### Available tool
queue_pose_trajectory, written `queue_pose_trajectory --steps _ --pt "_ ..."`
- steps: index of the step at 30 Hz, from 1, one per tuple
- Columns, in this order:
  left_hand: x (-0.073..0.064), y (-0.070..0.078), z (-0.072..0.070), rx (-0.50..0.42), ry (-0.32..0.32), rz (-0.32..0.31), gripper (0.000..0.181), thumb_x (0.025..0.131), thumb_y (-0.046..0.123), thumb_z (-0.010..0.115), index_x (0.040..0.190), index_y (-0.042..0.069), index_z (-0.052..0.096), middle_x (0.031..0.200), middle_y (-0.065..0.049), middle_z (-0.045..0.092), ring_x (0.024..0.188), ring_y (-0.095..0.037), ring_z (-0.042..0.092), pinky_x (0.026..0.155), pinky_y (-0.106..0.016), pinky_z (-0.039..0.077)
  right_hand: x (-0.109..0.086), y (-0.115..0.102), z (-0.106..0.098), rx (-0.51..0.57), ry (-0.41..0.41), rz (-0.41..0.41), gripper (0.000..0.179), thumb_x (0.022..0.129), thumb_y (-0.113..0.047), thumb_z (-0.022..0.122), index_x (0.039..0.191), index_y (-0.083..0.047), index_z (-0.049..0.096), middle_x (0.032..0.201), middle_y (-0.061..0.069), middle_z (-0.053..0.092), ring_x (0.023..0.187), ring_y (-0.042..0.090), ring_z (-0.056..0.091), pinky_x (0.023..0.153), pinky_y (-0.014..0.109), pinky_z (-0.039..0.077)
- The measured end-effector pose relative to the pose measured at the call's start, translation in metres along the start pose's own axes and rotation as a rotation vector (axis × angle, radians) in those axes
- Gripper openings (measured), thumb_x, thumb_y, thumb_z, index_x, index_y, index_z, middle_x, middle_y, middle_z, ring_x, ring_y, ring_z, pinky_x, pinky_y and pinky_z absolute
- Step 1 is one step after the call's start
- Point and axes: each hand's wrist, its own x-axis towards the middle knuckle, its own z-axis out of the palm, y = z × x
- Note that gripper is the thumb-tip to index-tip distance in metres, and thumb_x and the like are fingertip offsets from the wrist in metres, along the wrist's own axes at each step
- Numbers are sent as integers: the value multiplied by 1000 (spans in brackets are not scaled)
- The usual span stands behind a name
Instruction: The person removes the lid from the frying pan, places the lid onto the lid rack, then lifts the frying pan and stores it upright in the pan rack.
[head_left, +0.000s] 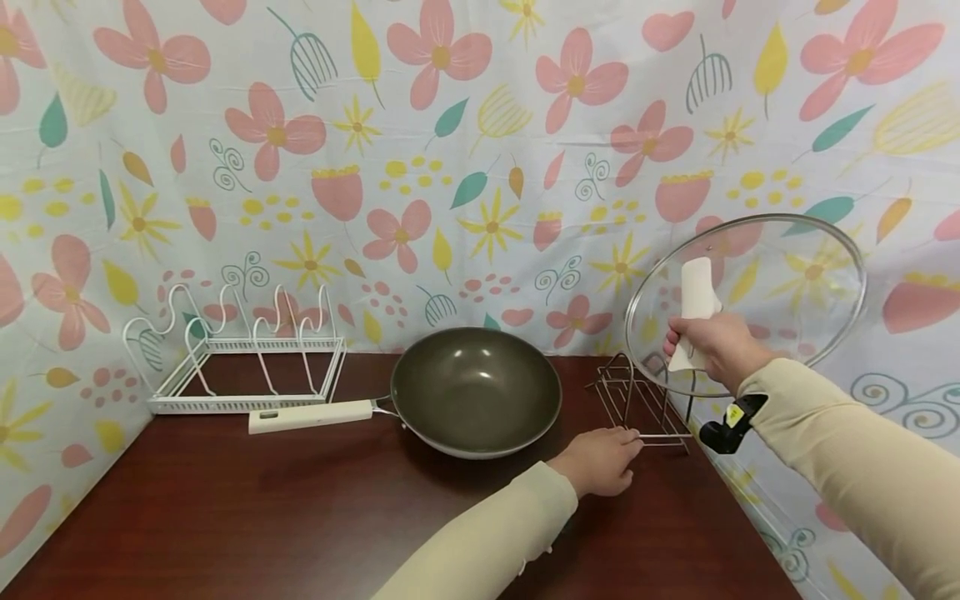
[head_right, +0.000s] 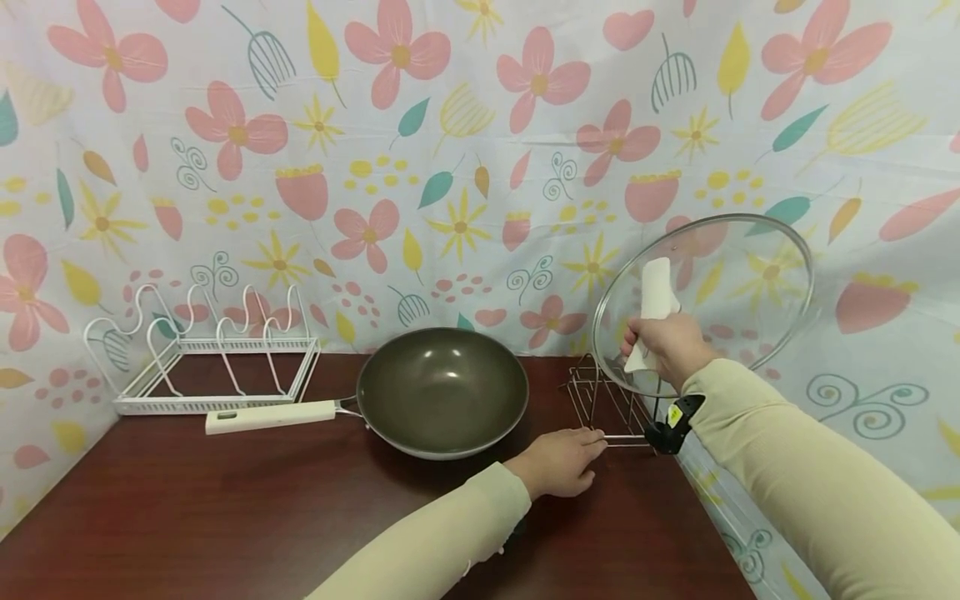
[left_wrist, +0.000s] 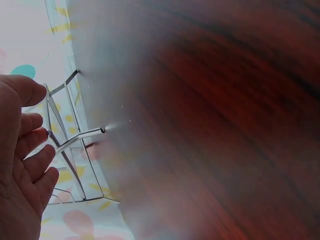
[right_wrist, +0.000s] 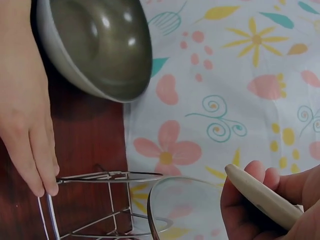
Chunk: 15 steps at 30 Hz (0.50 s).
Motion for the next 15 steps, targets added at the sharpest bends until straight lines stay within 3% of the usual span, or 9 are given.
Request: queue_pose_trajectory --steps 6,15 --pt "-3 1 -3 0 1 -3 54 101 40 52 152 26 45 158 13 38 144 -6 38 114 -17 27 0 6 1 -45 13 -39 25 102 -11 53 112 -3 32 74 1 58 62 11 62 64 31 58" --pt "-4 1 -3 -16 13 -2 54 101 38 54 152 25 45 158 11 39 143 -7 39 114 -17 28 0 19 2 -197 13 -49 21 103 -13 52 112 1 39 72 1 59 60 9 63 64 30 58"
